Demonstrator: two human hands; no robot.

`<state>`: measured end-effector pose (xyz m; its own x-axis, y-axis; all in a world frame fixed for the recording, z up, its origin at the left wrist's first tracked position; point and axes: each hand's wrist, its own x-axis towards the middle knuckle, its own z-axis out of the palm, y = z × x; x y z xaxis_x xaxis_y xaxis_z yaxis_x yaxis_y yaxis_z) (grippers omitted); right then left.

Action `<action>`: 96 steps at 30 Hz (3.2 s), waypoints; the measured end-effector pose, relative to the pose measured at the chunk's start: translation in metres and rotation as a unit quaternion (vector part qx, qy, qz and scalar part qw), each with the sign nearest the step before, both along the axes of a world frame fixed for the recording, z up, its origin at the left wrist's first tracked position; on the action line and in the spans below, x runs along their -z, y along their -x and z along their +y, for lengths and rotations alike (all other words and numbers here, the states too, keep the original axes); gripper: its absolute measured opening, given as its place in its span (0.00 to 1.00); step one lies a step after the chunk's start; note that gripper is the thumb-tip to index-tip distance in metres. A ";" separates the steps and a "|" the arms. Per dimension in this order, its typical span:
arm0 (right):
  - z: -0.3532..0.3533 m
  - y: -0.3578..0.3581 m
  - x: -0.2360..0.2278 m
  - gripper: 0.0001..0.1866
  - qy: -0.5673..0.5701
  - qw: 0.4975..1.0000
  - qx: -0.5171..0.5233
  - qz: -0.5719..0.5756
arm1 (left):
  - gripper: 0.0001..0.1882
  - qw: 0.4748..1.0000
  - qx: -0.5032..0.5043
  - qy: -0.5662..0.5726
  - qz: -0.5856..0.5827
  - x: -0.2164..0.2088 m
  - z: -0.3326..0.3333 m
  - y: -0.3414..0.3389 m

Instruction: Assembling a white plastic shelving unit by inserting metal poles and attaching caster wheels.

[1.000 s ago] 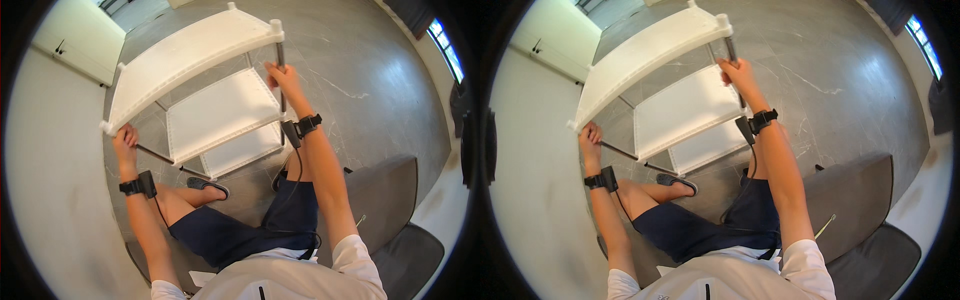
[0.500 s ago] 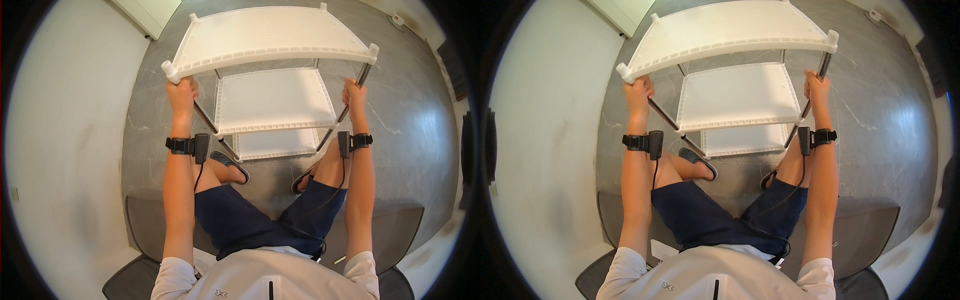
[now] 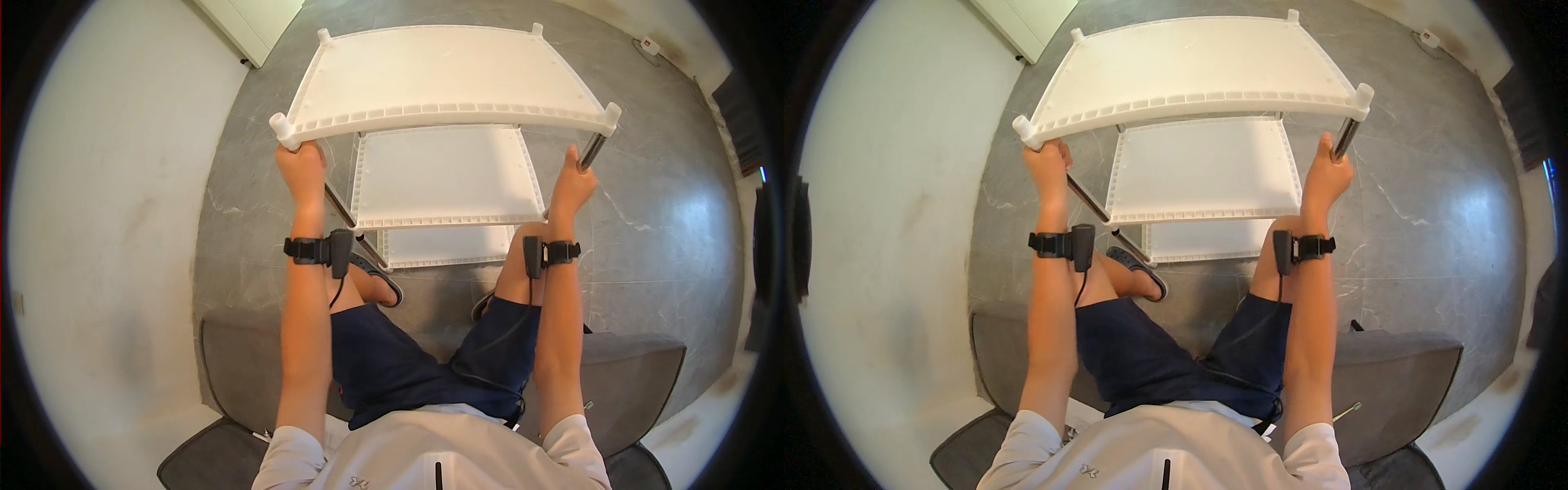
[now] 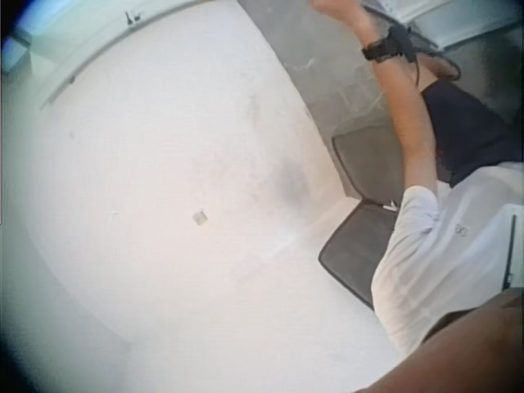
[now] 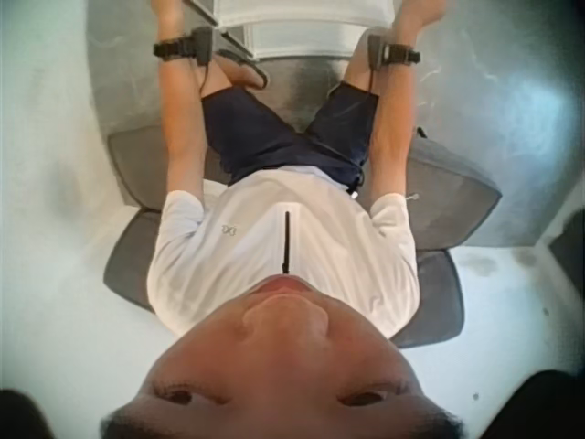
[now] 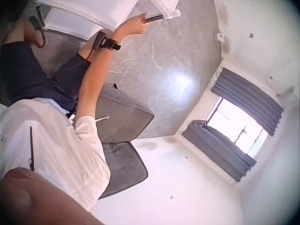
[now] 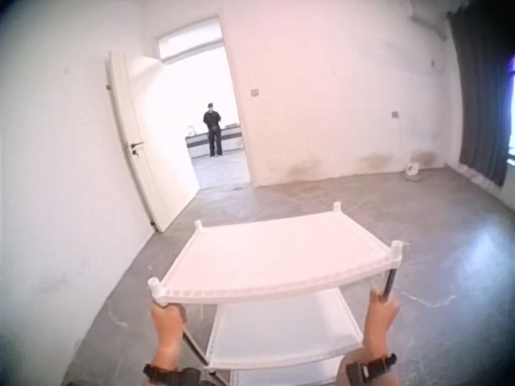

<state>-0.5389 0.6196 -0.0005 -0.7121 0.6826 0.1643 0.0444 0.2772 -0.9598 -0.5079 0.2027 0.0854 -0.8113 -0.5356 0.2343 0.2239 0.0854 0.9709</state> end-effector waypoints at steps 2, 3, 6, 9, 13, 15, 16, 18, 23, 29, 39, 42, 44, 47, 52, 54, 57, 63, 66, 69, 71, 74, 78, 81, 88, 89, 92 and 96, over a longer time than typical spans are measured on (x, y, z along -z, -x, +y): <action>0.016 -0.006 -0.009 0.22 0.022 0.996 -0.090 -0.008 | 0.06 0.999 0.046 -0.012 0.003 0.001 -0.008 -0.002; 0.019 -0.010 -0.018 0.19 0.044 0.982 -0.181 -0.016 | 0.07 0.996 0.091 -0.024 0.004 0.001 -0.012 -0.004; 0.021 -0.012 -0.040 0.13 0.074 0.958 -0.272 0.055 | 0.06 0.994 0.104 -0.035 0.001 0.007 -0.014 -0.002; 0.034 -0.008 -0.056 0.11 0.159 0.912 -0.371 0.078 | 0.05 0.993 0.110 -0.052 -0.007 0.007 -0.015 -0.005; 0.041 0.003 -0.060 0.09 0.195 0.879 -0.435 0.018 | 0.05 0.991 0.127 -0.043 0.002 0.008 -0.019 -0.006; 0.043 0.006 -0.055 0.16 0.262 0.863 -0.433 -0.002 | 0.16 0.994 0.103 -0.037 -0.017 0.001 -0.012 -0.003; 0.042 0.005 -0.050 0.16 0.262 0.865 -0.429 -0.002 | 0.16 0.993 0.107 -0.037 -0.019 0.001 -0.007 -0.003; 0.022 0.002 -0.048 0.23 0.140 0.955 -0.262 0.014 | 0.17 0.998 0.054 -0.026 -0.018 -0.003 -0.003 -0.002; -0.009 0.005 -0.048 0.26 -0.033 0.997 -0.013 0.076 | 0.11 0.996 0.089 -0.024 0.003 0.004 -0.016 -0.004; 0.016 0.008 -0.039 0.27 0.052 0.988 -0.131 0.060 | 0.07 0.992 0.120 -0.045 -0.015 -0.002 -0.008 -0.007; 0.046 0.008 -0.053 0.21 0.262 0.865 -0.427 0.006 | 0.09 0.993 0.109 -0.034 0.011 0.010 -0.011 -0.006; 0.042 0.008 -0.060 0.22 0.251 0.866 -0.433 -0.007 | 0.10 0.993 0.115 -0.037 0.011 0.010 -0.011 -0.009; 0.037 0.006 -0.069 0.22 0.213 0.897 -0.386 0.006 | 0.10 0.993 0.110 -0.025 0.018 0.011 -0.014 -0.006; 0.028 0.006 -0.068 0.22 0.199 0.913 -0.356 0.011 | 0.10 0.995 0.101 -0.019 0.006 0.014 -0.016 -0.009; 0.041 0.012 -0.062 0.20 0.198 0.903 -0.382 -0.018 | 0.09 0.996 0.087 -0.021 -0.007 0.010 -0.008 -0.006; 0.037 0.011 -0.062 0.22 0.203 0.903 -0.379 -0.024 | 0.08 0.996 0.087 -0.019 0.005 0.009 -0.009 -0.006; 0.036 0.009 -0.063 0.22 0.199 0.913 -0.357 -0.008 | 0.09 0.991 0.130 -0.021 -0.010 0.021 -0.032 -0.007; 0.036 0.008 -0.059 0.20 0.181 0.922 -0.343 -0.001 | 0.22 0.929 -0.165 0.304 0.129 -0.047 0.032 -0.076; 0.028 0.005 -0.060 0.21 0.138 0.941 -0.309 0.020 | 0.27 0.823 0.077 0.528 0.192 -0.069 0.087 -0.077; 0.030 0.006 -0.057 0.22 0.095 0.960 -0.263 0.000 | 0.29 0.755 0.199 0.587 0.214 -0.086 0.160 -0.021; 0.031 0.003 -0.057 0.23 0.083 0.967 -0.240 -0.012 | 0.27 0.731 0.188 0.626 0.197 -0.082 0.192 -0.001; 0.021 -0.002 -0.059 0.24 0.127 0.957 -0.262 -0.003 | 0.25 0.704 0.143 0.672 0.179 -0.068 0.196 0.007; 0.019 -0.013 -0.021 0.25 0.071 0.981 -0.179 -0.030 | 0.26 0.704 0.052 0.687 0.172 -0.062 0.182 0.019; 0.025 -0.016 -0.012 0.25 0.089 0.971 -0.217 -0.038 | 0.27 0.702 0.044 0.686 0.189 -0.060 0.177 0.021; 0.048 -0.008 -0.019 0.23 0.176 0.905 -0.386 -0.040 | 0.28 0.700 0.032 0.689 0.184 -0.055 0.175 0.025; 0.049 -0.008 -0.023 0.23 0.183 0.894 -0.407 -0.044 | 0.24 0.697 0.029 0.690 0.191 -0.057 0.174 0.026; 0.057 -0.007 -0.019 0.22 0.188 0.878 -0.437 -0.058 | 0.20 0.696 0.028 0.691 0.196 -0.051 0.174 0.024; 0.038 -0.010 -0.040 0.19 0.251 0.851 -0.462 -0.017 | 0.19 0.688 0.017 0.698 0.199 -0.050 0.176 0.022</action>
<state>-0.5290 0.6579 0.0391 -0.9812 -0.1924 -0.0151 0.0611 -0.2351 -0.9700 -0.5296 0.3791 0.1351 -0.5409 0.4541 0.7080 0.4740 0.8599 -0.1895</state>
